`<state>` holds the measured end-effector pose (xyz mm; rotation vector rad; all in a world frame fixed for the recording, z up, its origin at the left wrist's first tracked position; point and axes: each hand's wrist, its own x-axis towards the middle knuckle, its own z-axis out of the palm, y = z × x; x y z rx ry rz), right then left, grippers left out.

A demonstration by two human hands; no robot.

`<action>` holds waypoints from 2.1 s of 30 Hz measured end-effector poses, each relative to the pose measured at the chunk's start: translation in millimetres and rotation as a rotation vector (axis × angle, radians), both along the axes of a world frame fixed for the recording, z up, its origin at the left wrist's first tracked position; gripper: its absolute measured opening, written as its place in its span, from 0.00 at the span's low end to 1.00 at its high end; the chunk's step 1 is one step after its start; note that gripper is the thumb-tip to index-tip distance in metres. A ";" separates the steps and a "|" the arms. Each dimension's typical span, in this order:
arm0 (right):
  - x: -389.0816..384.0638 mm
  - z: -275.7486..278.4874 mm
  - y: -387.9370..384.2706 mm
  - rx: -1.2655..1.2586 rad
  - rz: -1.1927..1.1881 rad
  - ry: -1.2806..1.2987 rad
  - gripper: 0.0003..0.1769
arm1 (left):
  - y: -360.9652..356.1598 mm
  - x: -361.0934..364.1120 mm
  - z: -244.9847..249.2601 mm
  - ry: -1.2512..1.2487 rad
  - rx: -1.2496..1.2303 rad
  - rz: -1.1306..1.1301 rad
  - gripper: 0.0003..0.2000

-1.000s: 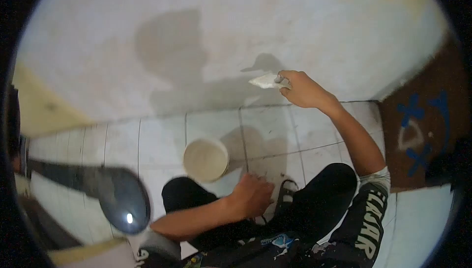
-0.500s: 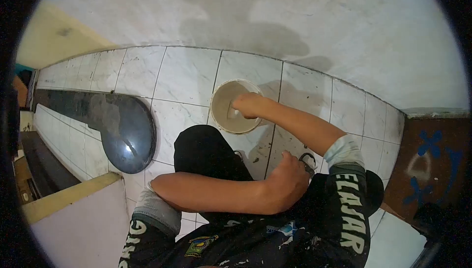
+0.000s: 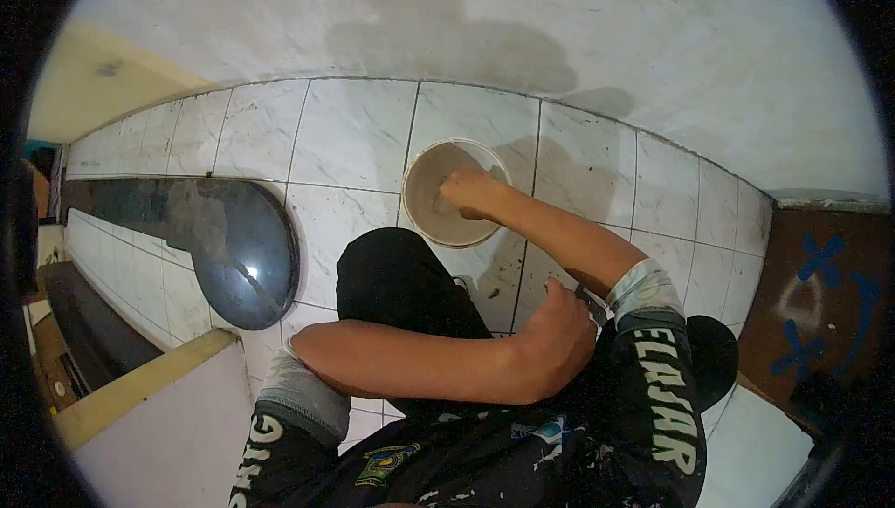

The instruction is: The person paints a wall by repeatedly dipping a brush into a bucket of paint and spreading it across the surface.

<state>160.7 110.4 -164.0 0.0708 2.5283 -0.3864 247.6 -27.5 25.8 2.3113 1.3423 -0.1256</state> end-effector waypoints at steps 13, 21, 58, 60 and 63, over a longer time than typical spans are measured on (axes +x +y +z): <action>5.9 -9.2 6.7 0.017 -0.065 -0.077 0.18 | -2.3 8.3 -4.7 0.042 0.036 0.039 0.16; 18.8 110.9 60.5 -0.463 -0.397 -0.221 0.18 | -3.0 7.6 -1.9 0.036 0.035 -0.005 0.17; 231.2 348.9 170.1 -1.564 -0.860 0.998 0.14 | 52.4 18.3 -9.9 0.069 -0.204 -0.035 0.24; 250.6 373.6 177.6 -1.556 -0.826 1.122 0.12 | 55.4 22.6 -12.6 0.087 -0.249 -0.009 0.23; 272.3 424.2 168.0 -1.320 -0.985 1.487 0.12 | 68.8 27.6 -19.4 0.095 -0.257 -0.007 0.24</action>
